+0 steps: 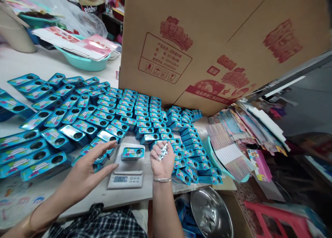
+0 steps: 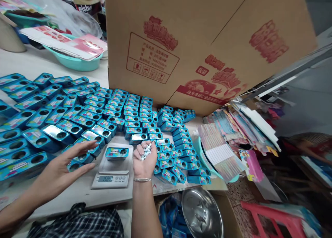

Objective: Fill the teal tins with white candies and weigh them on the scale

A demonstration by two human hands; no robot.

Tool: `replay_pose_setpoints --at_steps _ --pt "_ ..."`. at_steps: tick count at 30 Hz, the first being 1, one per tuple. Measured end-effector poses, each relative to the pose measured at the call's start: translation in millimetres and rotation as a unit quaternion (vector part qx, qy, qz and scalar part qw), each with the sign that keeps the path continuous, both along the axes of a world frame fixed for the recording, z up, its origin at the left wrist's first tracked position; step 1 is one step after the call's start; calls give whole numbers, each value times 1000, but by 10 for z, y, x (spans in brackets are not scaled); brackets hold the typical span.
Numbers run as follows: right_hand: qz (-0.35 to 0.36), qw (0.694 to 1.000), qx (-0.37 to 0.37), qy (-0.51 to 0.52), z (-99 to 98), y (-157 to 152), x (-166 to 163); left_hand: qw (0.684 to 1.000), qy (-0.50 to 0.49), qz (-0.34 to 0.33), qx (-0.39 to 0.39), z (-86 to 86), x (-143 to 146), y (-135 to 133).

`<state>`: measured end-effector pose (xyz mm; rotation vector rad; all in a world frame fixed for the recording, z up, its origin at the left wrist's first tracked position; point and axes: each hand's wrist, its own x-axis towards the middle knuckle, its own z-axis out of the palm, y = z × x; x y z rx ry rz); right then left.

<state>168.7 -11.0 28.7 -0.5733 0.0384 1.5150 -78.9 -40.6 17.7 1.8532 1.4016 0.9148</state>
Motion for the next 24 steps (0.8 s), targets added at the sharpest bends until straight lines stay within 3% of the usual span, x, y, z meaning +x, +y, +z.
replay_pose_setpoints --at_steps 7,11,18,24 --pt "-31 998 -15 -48 82 152 -252 993 41 -76 79 -150 450 158" --pt "-71 992 -29 -99 86 216 -416 990 60 -103 73 -284 650 275" --pt "-90 986 -14 -143 -3 201 -518 993 46 -101 51 -414 740 336" --pt "-45 996 -3 -83 -45 250 -301 993 41 -83 71 -382 744 326"
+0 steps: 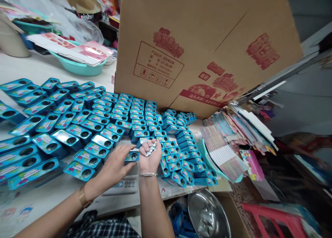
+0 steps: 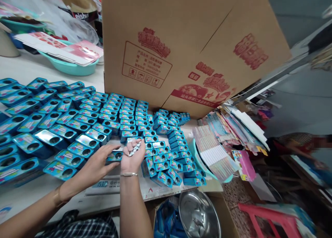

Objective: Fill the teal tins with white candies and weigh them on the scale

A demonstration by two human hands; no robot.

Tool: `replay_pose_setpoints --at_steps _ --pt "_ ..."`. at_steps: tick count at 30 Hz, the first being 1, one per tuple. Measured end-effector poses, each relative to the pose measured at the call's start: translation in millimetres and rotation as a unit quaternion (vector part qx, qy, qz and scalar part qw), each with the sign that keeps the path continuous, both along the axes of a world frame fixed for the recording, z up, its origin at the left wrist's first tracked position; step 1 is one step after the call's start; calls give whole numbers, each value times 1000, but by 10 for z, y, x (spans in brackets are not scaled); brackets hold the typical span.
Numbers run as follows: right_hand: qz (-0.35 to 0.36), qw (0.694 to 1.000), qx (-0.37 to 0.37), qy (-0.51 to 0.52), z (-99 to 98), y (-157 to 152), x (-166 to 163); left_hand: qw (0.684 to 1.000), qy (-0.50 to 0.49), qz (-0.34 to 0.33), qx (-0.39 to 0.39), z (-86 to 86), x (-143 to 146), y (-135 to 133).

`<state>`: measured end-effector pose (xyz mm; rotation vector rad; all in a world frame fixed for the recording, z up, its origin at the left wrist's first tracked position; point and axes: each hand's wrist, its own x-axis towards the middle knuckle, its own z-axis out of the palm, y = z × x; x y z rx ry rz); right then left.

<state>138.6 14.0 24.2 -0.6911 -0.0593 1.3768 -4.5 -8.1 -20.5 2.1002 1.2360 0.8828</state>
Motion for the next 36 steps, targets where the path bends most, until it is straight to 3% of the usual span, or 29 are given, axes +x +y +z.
replay_pose_setpoints --at_steps 5,9,12,18,28,31,36 --pt "36 993 70 92 131 -95 419 999 7 27 14 266 -340 -19" --pt "4 988 100 114 254 -290 707 995 9 96 -8 518 -702 -71" --pt "-27 989 101 103 270 -422 834 992 5 121 -21 604 -820 -110" --pt "-36 990 100 93 190 -520 851 997 14 71 -10 530 -641 -85" --pt "5 993 64 99 115 -226 349 996 68 -1 49 244 -354 -3" --pt "21 992 59 113 124 -178 273 990 129 -8 64 181 -217 13" --pt "47 989 70 124 121 -301 389 967 248 -29 40 321 -16 -104"
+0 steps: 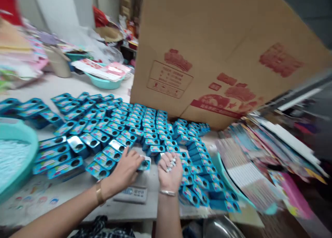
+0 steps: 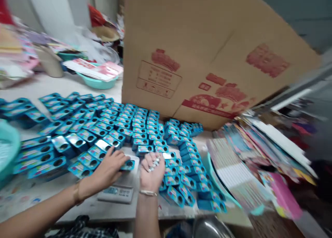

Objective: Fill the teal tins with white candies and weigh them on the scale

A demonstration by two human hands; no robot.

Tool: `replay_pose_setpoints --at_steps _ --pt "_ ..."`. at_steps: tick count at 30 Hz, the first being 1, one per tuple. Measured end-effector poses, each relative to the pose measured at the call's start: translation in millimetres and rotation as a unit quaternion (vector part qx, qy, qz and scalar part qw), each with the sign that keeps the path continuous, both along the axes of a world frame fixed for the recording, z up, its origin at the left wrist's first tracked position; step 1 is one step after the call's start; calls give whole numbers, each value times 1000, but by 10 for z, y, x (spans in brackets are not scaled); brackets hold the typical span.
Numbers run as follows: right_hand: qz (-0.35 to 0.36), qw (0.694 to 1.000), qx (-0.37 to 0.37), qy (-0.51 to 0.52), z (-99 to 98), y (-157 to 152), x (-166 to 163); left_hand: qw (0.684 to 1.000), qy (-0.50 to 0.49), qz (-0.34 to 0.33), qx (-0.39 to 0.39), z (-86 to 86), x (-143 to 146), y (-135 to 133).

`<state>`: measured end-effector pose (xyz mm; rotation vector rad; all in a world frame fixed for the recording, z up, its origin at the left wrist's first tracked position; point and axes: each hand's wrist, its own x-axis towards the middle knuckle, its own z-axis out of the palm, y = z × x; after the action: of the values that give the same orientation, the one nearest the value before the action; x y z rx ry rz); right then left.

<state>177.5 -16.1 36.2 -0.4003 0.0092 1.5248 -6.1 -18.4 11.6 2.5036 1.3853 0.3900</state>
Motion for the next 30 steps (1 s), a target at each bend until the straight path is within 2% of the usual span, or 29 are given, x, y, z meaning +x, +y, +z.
replay_pose_setpoints --at_steps 3,6,8,11,16,19,22,25,30 --pt "4 1000 1 -20 -41 -96 211 998 -41 8 -45 203 -212 -257" --pt "0 1000 -1 -28 -118 -134 395 993 -73 38 -82 332 -645 -685" --pt "0 999 0 -36 -166 -144 433 993 -60 68 -78 309 -960 -972" --pt "0 999 -7 -38 -188 -135 343 989 -26 139 -42 100 -1341 -1203" --pt "1 1000 -30 6 -80 -66 80 970 44 213 106 -395 -1589 -1033" --pt "0 1000 -16 20 -21 -74 70 948 57 257 178 -595 -1667 -940" --pt "-19 999 -12 25 -27 -121 156 925 32 319 204 -725 -1774 -981" --pt "-31 999 -20 28 -65 -152 205 893 -35 378 243 -808 -1788 -1000" --pt "9 1000 -8 22 -75 -127 127 854 -158 395 299 -852 -1430 -745"
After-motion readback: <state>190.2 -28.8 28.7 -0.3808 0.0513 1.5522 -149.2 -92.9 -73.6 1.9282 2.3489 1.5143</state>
